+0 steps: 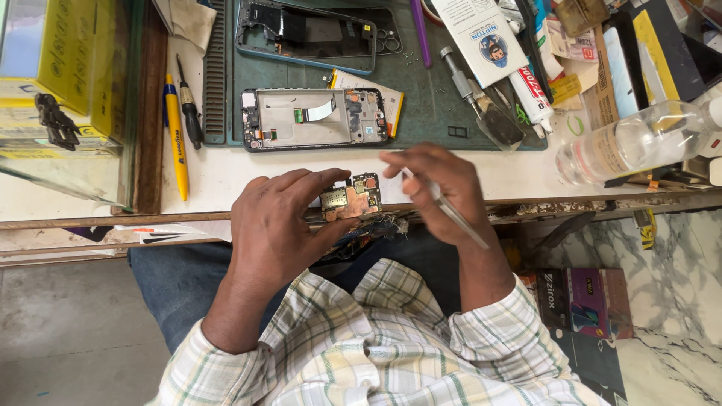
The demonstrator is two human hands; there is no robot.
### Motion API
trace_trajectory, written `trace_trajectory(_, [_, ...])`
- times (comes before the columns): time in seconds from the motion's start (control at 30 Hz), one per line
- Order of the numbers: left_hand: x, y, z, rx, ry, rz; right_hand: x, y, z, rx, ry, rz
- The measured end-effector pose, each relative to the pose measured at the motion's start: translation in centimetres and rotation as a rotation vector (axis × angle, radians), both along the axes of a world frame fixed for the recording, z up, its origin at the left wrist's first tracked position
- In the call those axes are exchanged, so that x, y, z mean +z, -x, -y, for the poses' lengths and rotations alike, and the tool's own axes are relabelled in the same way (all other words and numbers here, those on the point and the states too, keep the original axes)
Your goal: The person works on a disassembled smartphone logic board at a cluttered repair bench, holding the board steady with one hand while using tweezers to pick at and reposition small components on it. They briefly set the board down to use a black pry tool on it, then resume tweezing small parts on the board.
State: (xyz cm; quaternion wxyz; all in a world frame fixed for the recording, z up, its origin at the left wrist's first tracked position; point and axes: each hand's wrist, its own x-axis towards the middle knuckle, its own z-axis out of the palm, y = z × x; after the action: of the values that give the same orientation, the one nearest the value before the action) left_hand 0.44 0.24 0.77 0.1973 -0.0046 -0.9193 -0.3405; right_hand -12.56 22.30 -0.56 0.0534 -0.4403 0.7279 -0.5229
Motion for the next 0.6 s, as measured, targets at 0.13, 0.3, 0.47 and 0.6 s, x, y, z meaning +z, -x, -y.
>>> trace_trajectory(0.13, [0.02,0.13,-0.14,0.022,0.032,0.032,-0.76,0.02,-0.1,0.028,0.311,0.348])
trace_trajectory(0.3, [-0.19,0.2,-0.32,0.045,0.068,0.044,-1.04,0.26,-0.65,0.051,0.2,0.258])
trace_trajectory(0.47, [-0.55,0.29,-0.51,0.071,0.103,0.049,-0.81,0.52,-0.57,0.003,0.069,0.004])
trace_trajectory(0.6, [-0.71,0.36,-0.69,0.09,0.105,0.06,-0.32,0.39,-0.31,0.027,0.034,0.048])
